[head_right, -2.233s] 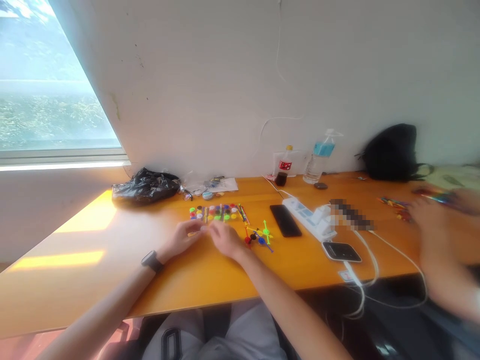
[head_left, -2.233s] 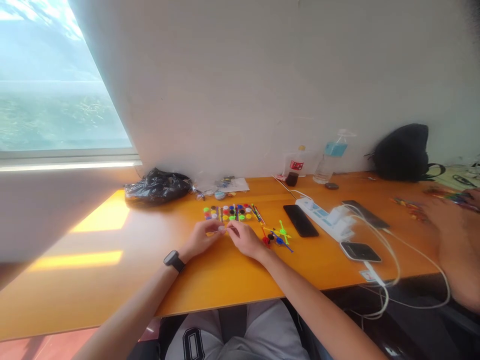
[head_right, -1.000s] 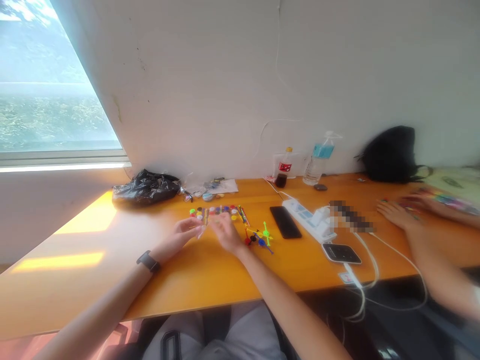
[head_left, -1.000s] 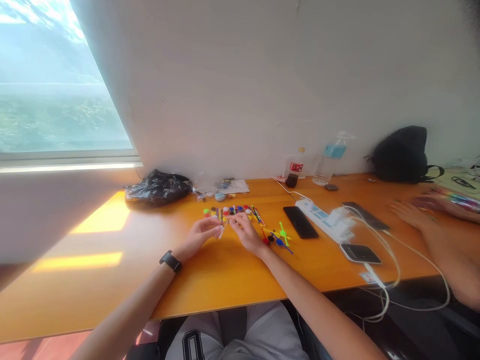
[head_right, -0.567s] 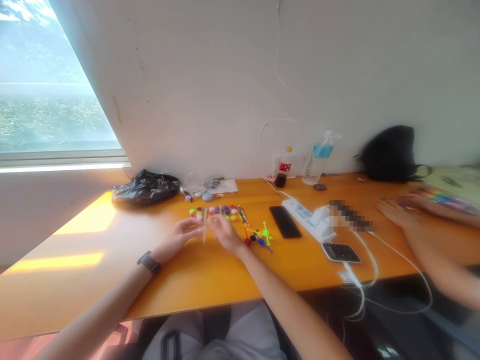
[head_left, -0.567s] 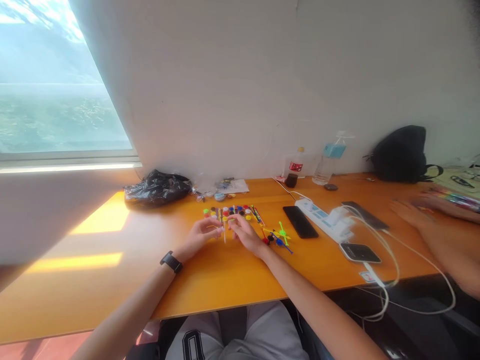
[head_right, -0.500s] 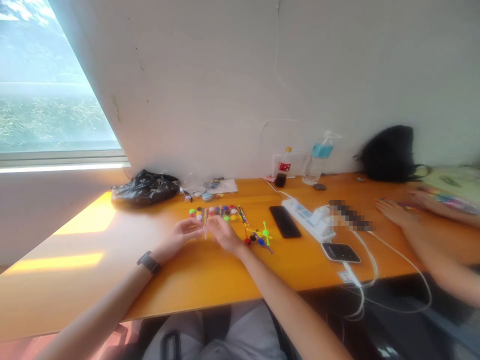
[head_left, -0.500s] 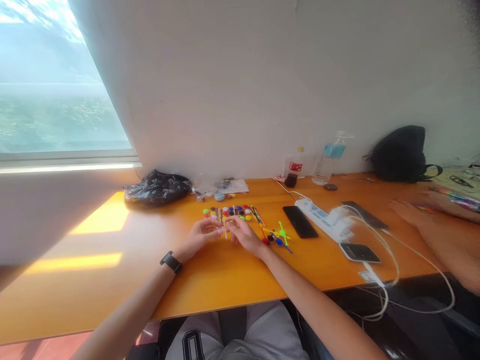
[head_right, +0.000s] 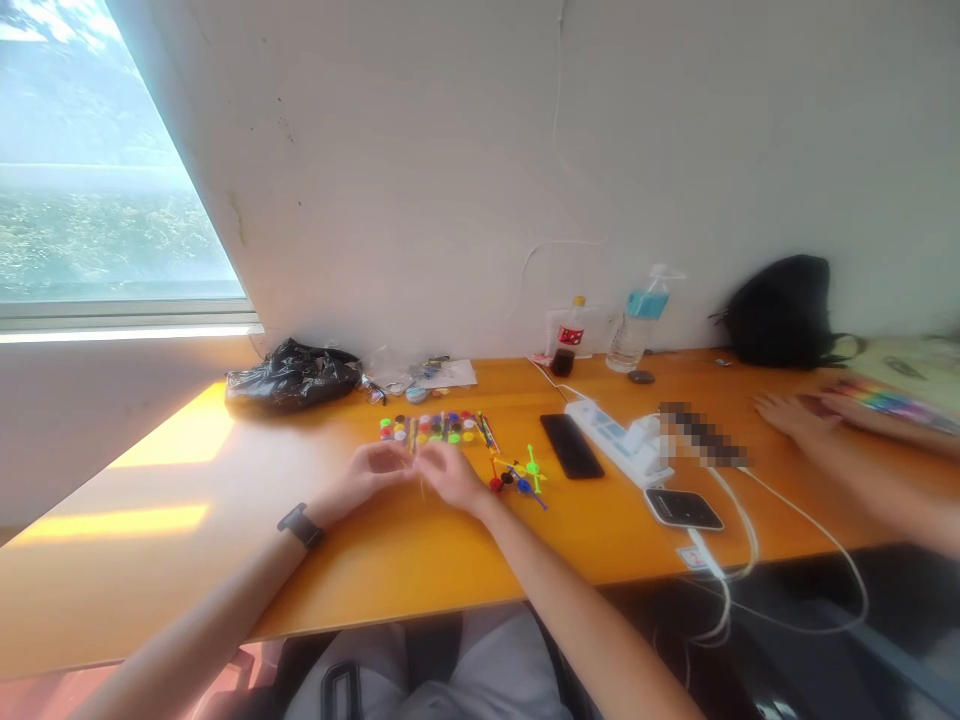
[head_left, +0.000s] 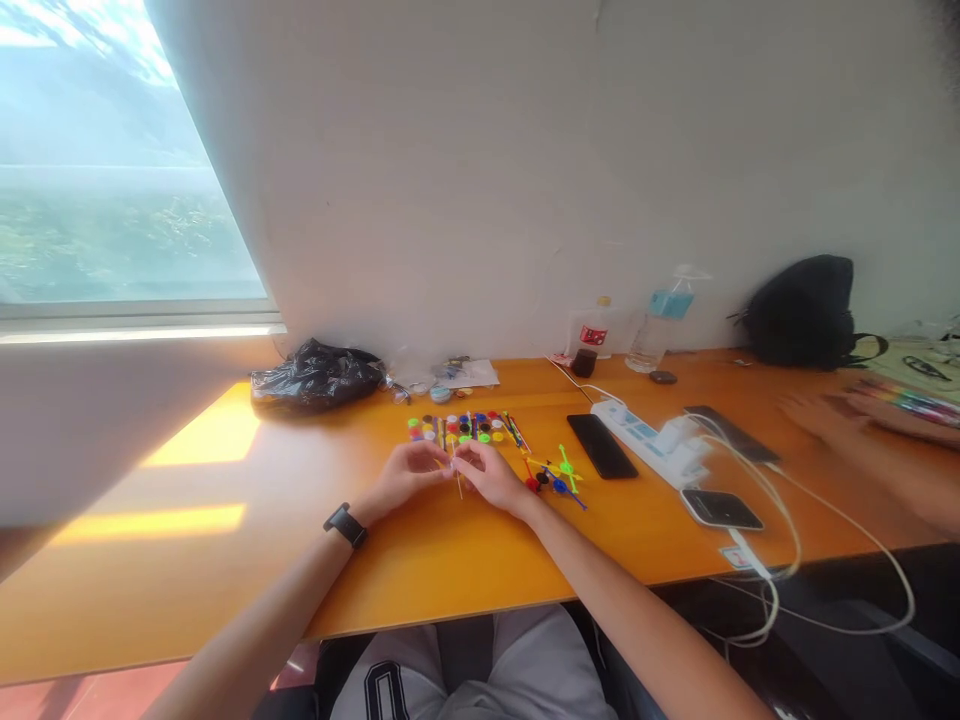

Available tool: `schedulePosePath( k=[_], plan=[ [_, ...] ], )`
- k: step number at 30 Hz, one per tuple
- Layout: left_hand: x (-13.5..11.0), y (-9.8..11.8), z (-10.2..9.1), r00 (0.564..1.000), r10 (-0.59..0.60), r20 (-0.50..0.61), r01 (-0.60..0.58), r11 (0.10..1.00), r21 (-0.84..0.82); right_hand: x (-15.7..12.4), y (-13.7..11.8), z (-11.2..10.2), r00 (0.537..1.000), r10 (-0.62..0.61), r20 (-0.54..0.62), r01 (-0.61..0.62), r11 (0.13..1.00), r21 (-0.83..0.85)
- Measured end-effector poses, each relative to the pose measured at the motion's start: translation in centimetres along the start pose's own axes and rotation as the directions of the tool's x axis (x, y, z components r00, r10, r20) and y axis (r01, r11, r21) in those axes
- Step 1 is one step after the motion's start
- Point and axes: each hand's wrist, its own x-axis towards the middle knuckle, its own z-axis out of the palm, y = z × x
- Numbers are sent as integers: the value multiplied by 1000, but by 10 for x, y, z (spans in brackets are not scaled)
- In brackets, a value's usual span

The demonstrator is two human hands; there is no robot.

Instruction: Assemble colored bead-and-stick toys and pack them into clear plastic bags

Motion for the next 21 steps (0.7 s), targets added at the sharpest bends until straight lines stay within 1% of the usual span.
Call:
schedulePosePath(
  k=[3,6,8,10,12,13,15,18,19,21],
  plan=[
    [-1,4,2,1000,6,21,-7,999,44,0,1,1,1000,-8,-1,8,1000,6],
    [0,6,2,998,55,-13,-54,993,107,-1,0,-3,1000,7,-15,-7,1000,-30],
    [0,6,1,995,82,-61,-73,988,135,-2,-4,-7,999,35,-31,-38,993,-112],
    [1,5,0,990,90,-111,-73,987,142,-5,-9,-13,998,25,-52,-39,959,-280],
    [0,6,0,983,87,-161,-66,989,131,-9,-16,-17,999,-15,-48,-11,868,-496],
    [0,7,0,980,85,-182,-64,991,121,-12,-19,-19,999,-23,-31,0,802,-598],
    [-1,9,1,974,79,-214,-58,993,102,-17,-25,-20,1000,2,5,2,656,-755],
    [-3,11,1,972,65,-225,-46,995,90,-22,-33,-19,999,54,4,-22,460,-888],
    [-3,12,1,973,62,-221,-42,995,90,-23,-36,-19,998,60,-16,-39,409,-912],
    [-3,11,0,974,58,-219,-38,995,92,-28,-42,-21,996,50,-69,-82,339,-937]
  ],
)
